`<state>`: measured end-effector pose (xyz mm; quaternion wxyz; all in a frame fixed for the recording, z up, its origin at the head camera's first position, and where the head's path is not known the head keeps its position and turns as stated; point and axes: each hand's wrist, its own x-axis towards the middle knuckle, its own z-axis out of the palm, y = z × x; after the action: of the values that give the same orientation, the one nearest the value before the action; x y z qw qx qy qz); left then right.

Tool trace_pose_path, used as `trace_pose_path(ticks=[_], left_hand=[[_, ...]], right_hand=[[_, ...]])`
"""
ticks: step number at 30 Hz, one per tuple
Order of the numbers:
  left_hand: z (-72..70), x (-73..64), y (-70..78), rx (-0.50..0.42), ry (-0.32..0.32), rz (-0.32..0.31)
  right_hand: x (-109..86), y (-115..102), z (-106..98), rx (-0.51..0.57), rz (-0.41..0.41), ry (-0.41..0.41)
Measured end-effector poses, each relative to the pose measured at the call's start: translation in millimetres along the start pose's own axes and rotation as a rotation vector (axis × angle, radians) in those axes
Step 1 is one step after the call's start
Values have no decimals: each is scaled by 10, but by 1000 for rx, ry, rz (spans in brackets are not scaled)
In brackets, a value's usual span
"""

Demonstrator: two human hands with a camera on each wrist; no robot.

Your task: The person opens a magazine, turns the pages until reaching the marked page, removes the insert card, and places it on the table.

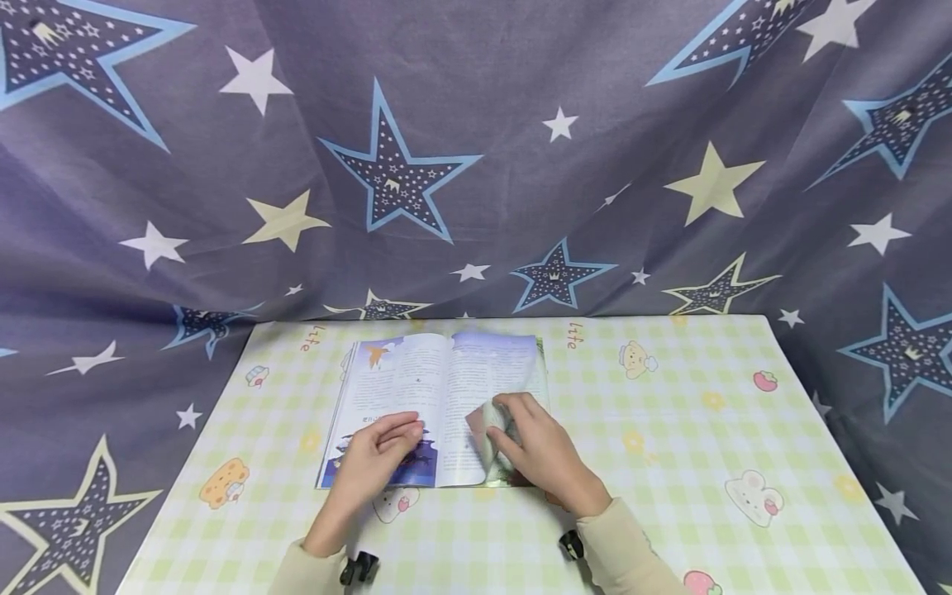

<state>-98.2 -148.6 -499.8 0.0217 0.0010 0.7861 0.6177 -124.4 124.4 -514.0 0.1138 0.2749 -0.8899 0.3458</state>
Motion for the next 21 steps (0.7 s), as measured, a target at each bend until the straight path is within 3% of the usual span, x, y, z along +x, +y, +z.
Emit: trace_pose_path(ticks=[4,9,17,21], left_hand=[[180,24,51,11,-84,20],[279,50,82,-5,-105,29],[261,76,32,-132,-94,-3],[194,51,6,-170,-60,-19]], right_hand=[[48,-66,42,80,-44,-22],[71,-137,65,144,-33,-72],[73,-151,61,160,-44,-87],[71,-129,55,152,-46,-87]])
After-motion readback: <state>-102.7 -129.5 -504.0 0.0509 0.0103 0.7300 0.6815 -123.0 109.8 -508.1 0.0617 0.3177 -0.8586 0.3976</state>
